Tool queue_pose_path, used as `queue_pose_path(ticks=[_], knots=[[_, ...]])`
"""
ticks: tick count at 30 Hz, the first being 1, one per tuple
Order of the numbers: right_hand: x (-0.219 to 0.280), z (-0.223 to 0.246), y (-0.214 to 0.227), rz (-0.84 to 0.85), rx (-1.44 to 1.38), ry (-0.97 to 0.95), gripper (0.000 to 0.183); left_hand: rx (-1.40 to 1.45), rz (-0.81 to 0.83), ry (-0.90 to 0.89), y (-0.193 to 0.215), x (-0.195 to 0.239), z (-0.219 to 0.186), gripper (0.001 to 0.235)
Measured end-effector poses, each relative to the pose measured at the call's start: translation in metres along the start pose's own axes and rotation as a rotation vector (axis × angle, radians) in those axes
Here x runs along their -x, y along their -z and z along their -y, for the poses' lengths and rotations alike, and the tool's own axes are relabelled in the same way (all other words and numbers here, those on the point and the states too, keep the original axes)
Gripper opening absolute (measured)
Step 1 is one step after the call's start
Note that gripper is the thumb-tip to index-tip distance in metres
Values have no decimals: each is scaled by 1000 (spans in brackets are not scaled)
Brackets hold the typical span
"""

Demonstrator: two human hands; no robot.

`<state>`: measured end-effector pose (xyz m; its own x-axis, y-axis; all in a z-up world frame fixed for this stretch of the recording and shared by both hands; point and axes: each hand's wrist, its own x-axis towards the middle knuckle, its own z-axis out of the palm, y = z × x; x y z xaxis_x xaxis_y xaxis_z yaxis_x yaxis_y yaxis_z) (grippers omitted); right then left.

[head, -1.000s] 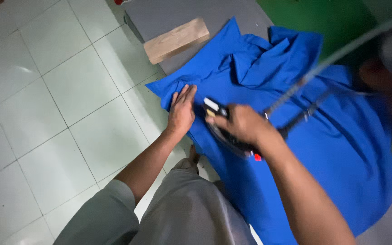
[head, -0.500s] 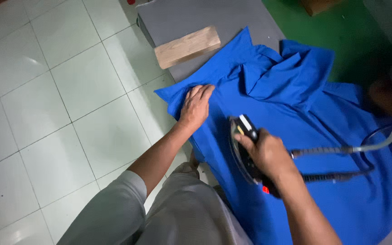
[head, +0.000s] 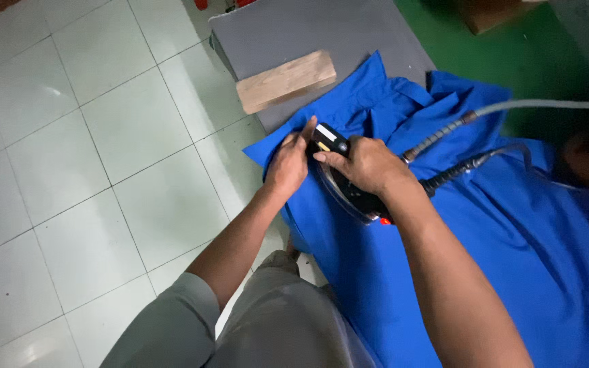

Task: The person irons a blue shirt on a grey ironing board using a steam iron and a wooden pressing block. They smooth the fabric with their hands, move the shirt to different positions, and use the block to press specific areas while ironing.

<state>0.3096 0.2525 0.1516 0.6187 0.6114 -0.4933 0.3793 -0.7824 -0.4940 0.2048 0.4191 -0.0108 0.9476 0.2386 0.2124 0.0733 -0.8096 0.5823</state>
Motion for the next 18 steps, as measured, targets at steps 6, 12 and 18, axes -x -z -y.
queue_pose_path(ticks=[6,12,18], knots=[[19,-24,-16,-6,-52,-54,76,140,-124,-2,-2,12,-33,71],[112,-64,-50,-56,-249,-309,67,143,35,-62,-23,36,-81,62],[209,-85,-82,13,-278,-516,67,-360,350,-223,-27,48,-93,79]])
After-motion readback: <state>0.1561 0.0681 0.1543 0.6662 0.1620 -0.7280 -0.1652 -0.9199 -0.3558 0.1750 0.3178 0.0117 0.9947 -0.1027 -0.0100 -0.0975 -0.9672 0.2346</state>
